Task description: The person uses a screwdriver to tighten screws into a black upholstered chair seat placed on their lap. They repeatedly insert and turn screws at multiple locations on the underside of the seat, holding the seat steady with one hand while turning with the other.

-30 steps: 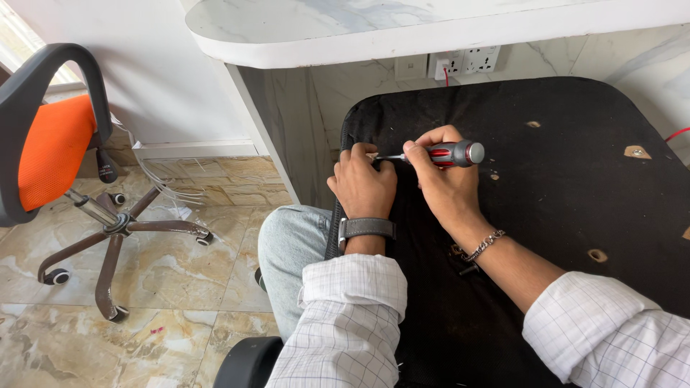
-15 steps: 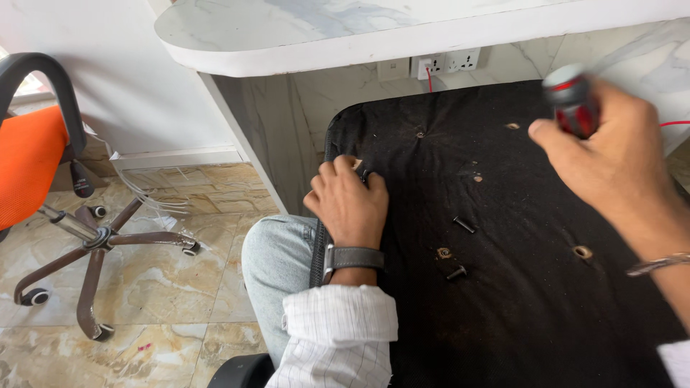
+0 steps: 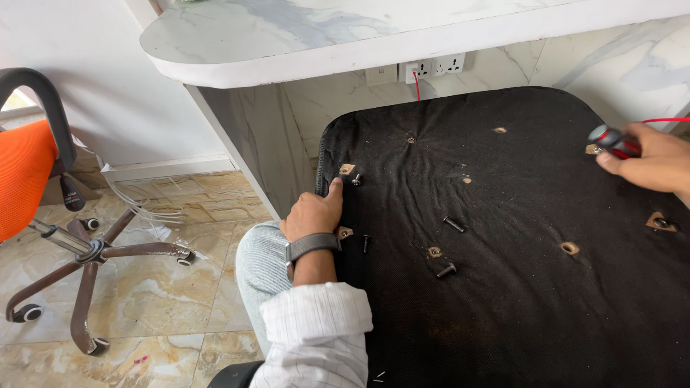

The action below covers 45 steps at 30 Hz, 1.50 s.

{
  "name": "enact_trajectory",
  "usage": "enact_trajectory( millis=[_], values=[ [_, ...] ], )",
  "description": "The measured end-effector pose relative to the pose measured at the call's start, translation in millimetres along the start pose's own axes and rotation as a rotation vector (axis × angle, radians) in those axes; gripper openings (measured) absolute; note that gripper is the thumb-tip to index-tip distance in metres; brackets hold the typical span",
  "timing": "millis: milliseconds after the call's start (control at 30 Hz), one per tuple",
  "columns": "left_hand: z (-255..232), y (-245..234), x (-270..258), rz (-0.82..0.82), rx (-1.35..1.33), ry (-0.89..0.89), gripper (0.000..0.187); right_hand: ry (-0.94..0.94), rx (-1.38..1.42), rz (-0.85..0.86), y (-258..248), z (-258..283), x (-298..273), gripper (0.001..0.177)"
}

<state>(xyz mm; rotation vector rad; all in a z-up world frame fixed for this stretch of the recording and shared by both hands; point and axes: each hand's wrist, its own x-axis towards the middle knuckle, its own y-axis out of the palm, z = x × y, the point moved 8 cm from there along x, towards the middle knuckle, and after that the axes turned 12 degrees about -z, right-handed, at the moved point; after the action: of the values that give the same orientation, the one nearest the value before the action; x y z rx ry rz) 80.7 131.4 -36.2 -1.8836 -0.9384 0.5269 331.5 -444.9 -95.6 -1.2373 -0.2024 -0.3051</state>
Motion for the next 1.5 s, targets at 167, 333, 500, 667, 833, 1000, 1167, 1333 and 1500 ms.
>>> enact_trajectory(
  millis=[167, 333, 500, 667, 833, 1000, 1167, 1333, 1500],
  values=[
    [0.7, -8.0, 1.1, -0.012, 0.021, 0.041, 0.079, -0.01, 0.074, 0.084, -1.3, -19.0, 2.0, 0.059],
    [34.5, -52.6, 11.7, -0.024, 0.07, 0.039, 0.085, -0.007, -0.007, 0.118, -38.9, 45.1, -67.5, 0.066],
    [78.1, -87.7, -10.6, -0.075, 0.064, 0.038, 0.086, -0.02, 0.123, 0.187, -70.6, 110.7, -123.0, 0.06],
    [58.6, -107.6, -35.2, -0.263, 0.126, 0.137, 0.068, 0.07, 0.304, 0.296, -70.0, 125.1, -136.2, 0.054],
    [-29.0, -117.1, -63.9, -0.42, -0.092, 0.599, 0.054, 0.029, 0.279, 0.285, -54.0, 111.0, -123.5, 0.055],
    [-117.5, -54.7, -42.4, -0.146, 0.128, 0.722, 0.06, 0.046, 0.431, 0.183, -43.6, 86.9, -117.6, 0.051],
    [-127.5, -9.4, -31.1, -0.277, 0.073, 0.719, 0.06, 0.104, 0.113, 0.082, -57.9, 84.6, -121.9, 0.043],
    [-129.2, 12.7, -6.4, -0.172, 0.052, 0.682, 0.055, -0.106, -0.21, 0.189, -104.9, 152.4, -121.3, 0.031],
    [-134.4, 12.8, 41.7, -0.143, 0.046, 0.644, 0.068, -0.258, 0.206, 0.372, -149.0, 256.8, -139.9, 0.022]
  ],
)
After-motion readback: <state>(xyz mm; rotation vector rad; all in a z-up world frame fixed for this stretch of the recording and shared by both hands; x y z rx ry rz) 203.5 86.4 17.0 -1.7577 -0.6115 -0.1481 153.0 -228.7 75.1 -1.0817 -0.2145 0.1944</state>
